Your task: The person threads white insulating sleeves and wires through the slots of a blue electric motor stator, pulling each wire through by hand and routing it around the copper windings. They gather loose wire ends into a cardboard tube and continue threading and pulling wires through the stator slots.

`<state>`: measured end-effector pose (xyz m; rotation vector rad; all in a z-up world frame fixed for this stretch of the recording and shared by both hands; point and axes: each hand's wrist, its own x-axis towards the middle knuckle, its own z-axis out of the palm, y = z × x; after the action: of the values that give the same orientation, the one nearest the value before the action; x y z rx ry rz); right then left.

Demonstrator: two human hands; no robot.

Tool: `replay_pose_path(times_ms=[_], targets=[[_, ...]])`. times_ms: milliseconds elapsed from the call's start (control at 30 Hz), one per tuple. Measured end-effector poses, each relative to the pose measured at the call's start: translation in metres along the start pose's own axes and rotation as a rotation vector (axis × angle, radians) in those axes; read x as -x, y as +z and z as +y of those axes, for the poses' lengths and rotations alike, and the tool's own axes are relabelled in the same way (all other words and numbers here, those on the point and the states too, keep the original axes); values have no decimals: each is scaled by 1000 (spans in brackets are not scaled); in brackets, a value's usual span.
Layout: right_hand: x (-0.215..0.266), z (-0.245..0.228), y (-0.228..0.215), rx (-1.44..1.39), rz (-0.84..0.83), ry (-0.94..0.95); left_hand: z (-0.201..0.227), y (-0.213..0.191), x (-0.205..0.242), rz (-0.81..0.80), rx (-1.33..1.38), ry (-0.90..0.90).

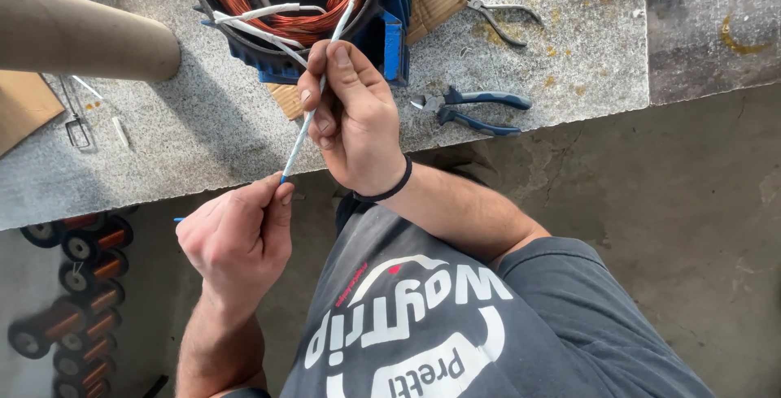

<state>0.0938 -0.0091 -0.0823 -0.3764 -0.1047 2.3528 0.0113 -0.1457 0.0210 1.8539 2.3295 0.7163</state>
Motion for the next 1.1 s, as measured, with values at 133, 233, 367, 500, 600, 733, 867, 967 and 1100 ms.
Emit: replay_pose_path(times_ms=[133,233,367,500,600,733,867,967,1100], targets=[[-1,1,1,-64,16,0,3,-8,-1,1,-58,10],[-3,2,-1,-184,-45,-39,1,-15,-8,-3,-45,14],[-9,-3,6,-149,-31,-66,-5,-23,-13,-18,-91,42],[-14,-15,20,-77,-114,-45,-6,-22,-21,-29,-151,97],[15,-9,41,-16,-132,86,-5,-21,-25,30,-149,123],[49,-29,12,316,-206,84,-12,-18,-21,75,-113,127],[27,-76,38,1803,-647,-1021,-21,-12,-18,31,-29,79],[-8,-91,66,2045,-907,-1361,-14,-23,-31,4,-38,145],[-39,-82,67,1868,-1296,-1252,-8,-47,-51,-22,-246,262]])
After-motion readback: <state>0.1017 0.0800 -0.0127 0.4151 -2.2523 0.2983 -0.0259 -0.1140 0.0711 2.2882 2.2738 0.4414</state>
